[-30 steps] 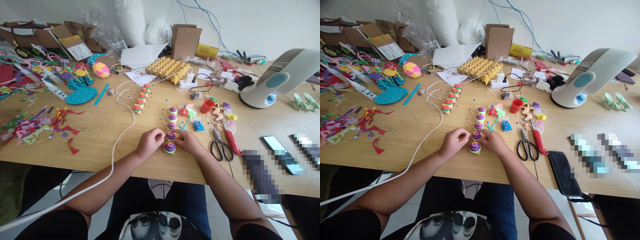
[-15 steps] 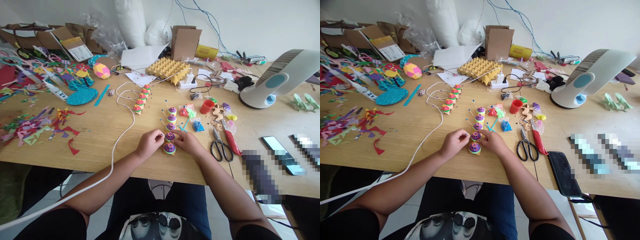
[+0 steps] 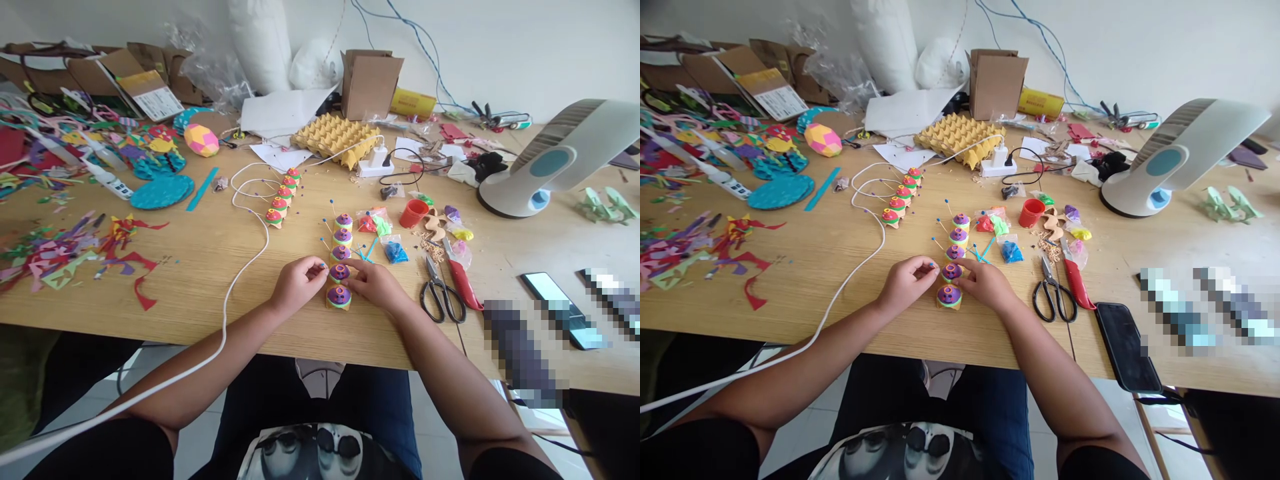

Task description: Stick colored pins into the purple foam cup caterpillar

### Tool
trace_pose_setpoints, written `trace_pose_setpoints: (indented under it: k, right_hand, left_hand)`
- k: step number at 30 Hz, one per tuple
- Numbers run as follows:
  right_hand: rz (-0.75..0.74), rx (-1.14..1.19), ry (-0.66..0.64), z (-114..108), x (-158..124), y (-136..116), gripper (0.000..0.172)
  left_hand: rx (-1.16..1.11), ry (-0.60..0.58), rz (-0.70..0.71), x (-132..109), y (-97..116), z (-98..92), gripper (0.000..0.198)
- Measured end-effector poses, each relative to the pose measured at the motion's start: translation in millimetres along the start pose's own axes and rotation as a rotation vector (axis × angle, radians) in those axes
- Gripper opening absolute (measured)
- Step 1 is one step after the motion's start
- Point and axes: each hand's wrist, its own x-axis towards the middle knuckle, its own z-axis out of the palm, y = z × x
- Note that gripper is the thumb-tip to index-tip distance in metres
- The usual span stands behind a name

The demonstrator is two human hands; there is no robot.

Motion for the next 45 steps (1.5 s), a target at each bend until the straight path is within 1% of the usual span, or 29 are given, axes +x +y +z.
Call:
trace_pose_setpoints:
  k: [5,9,11,13,17,18,20,26,37,41,45]
  right_hand:
    - [0.008,0.000,0.002,-1,0,-2,0.052]
    - [0.010,0.004,-0.002,-1,0,-2,0.052]
    - [0.012,0.004,0.000,-1,-1,-1,0.052]
    - [0.014,0.004,0.001,-1,-1,-2,0.052]
    - [0.016,0.002,0.009,-1,-2,-2,0.052]
    - [0.015,0.000,0.011,-1,-2,-3,0.052]
    - [0.014,-0.007,0.013,0,-2,-2,0.052]
    - [0.004,-0.010,0.010,0,0,0,0.052]
    - [-0.003,-0.011,0.017,1,0,0,0.052]
    - [-0.001,-0.016,0.015,1,0,0,0.052]
    - [0.006,-0.016,0.011,-1,-1,-1,0.053]
  left_hand:
    - [-0.071,-0.009,-0.038,0,-5,1.3,0.009]
    - [-0.038,-0.013,-0.028,-1,-7,-0.2,0.015]
    - [0.020,-0.013,-0.019,-1,-7,-2.5,0.019]
    - [0.125,-0.001,0.026,-1,-6,-5.8,0.019]
    - [0.360,-0.011,0.169,2,-2,-11.2,0.006]
    - [0.389,-0.020,0.182,3,-1,-11.7,0.004]
    - [0.413,-0.026,0.184,4,0,-11.9,0.005]
    - [0.412,-0.033,0.192,5,-2,-9.7,0.004]
    - [0.390,-0.040,0.156,6,0,-9.5,0.006]
    - [0.356,-0.034,0.147,6,0,-11.5,0.004]
    - [0.295,-0.025,0.109,7,-1,-14.2,0.008]
